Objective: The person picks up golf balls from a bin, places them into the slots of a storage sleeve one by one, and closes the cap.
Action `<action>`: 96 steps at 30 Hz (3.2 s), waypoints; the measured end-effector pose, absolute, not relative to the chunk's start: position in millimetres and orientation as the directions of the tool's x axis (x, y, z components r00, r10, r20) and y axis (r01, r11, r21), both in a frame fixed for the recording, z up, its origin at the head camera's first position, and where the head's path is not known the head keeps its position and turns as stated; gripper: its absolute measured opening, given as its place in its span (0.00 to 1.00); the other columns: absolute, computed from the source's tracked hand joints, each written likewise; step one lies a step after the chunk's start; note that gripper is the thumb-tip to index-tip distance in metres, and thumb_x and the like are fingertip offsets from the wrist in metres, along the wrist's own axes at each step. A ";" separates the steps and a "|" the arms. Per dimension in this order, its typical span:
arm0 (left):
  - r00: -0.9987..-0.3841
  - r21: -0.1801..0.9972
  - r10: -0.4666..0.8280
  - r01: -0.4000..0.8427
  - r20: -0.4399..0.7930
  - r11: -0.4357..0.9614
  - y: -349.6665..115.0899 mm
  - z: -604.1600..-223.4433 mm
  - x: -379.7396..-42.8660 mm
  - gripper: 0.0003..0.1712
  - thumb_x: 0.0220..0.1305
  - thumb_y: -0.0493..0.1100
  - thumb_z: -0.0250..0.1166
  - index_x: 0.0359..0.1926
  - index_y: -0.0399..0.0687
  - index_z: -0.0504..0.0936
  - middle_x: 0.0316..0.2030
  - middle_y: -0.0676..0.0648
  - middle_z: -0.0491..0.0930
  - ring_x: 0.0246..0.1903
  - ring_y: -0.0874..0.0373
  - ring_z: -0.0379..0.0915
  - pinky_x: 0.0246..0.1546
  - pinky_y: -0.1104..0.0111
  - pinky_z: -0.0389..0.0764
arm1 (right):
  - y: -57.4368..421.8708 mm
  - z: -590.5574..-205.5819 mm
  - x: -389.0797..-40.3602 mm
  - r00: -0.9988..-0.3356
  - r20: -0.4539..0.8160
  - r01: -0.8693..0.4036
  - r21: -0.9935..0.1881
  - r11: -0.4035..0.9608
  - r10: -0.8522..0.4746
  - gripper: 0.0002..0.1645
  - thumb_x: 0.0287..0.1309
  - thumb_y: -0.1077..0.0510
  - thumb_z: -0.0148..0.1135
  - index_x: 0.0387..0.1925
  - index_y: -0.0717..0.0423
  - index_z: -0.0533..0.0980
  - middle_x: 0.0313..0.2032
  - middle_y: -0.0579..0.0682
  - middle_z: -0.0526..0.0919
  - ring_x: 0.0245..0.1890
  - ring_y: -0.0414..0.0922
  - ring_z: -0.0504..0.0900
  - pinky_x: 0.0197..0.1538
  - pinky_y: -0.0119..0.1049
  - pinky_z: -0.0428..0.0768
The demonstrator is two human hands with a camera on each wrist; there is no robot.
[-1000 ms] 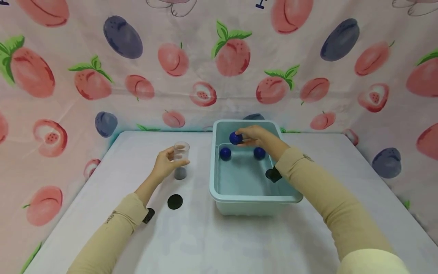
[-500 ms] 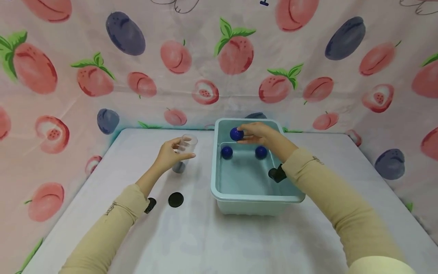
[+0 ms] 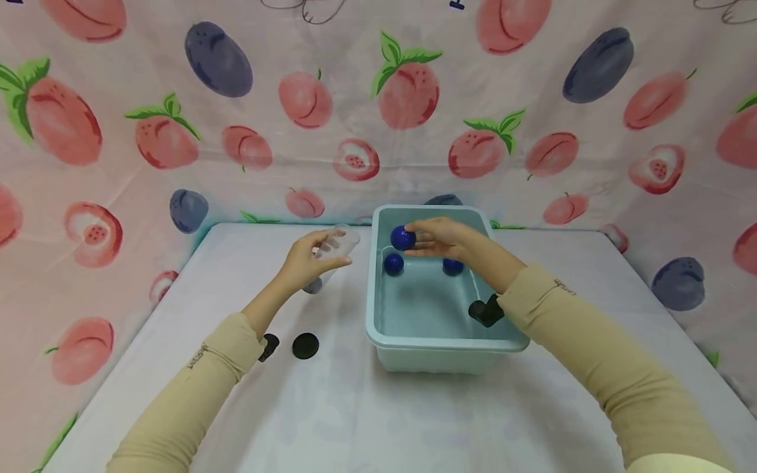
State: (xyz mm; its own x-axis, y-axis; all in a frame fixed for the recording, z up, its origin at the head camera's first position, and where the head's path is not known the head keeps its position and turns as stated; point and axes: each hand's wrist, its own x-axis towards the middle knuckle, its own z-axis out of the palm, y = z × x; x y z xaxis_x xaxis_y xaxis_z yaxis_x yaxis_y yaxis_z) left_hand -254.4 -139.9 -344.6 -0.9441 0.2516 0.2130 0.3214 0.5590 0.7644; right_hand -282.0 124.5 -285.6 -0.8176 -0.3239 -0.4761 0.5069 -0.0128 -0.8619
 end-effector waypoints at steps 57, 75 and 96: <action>-0.953 0.827 0.199 0.296 0.226 0.478 -121.4 -334.1 -252.8 0.36 0.48 0.41 0.74 0.60 0.42 0.75 0.53 0.41 0.80 0.49 0.45 0.78 0.53 0.56 0.78 | 100.0 -271.4 -282.5 -0.850 -0.366 0.371 -0.927 0.062 -0.380 0.28 0.69 0.60 0.47 0.68 0.64 0.59 0.66 0.64 0.61 0.59 0.55 0.70 0.60 0.44 0.72; -0.959 0.825 0.200 0.274 0.199 0.494 -126.4 -334.8 -250.7 0.37 0.46 0.41 0.75 0.60 0.44 0.75 0.53 0.39 0.79 0.51 0.44 0.77 0.55 0.52 0.75 | 104.2 -283.2 -293.0 -0.860 -0.386 0.376 -0.922 0.096 -0.334 0.27 0.68 0.59 0.48 0.66 0.64 0.62 0.59 0.62 0.69 0.56 0.53 0.73 0.57 0.43 0.76; -0.960 0.818 0.203 0.270 0.191 0.507 -130.2 -331.3 -245.9 0.38 0.46 0.41 0.75 0.61 0.43 0.74 0.55 0.41 0.78 0.51 0.44 0.77 0.54 0.52 0.76 | 103.0 -296.6 -305.9 -0.857 -0.395 0.392 -0.917 0.079 -0.332 0.27 0.68 0.62 0.48 0.65 0.67 0.61 0.63 0.67 0.63 0.66 0.62 0.62 0.65 0.50 0.67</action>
State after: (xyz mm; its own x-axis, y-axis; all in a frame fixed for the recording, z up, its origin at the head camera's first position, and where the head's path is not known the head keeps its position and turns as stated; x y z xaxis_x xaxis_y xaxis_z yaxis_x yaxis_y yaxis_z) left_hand -245.9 -130.2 -331.3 -0.9603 0.2030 0.1911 0.2701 0.5072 0.8184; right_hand -305.9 103.0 -296.6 -0.8566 -0.3322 -0.3948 0.3918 0.0791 -0.9166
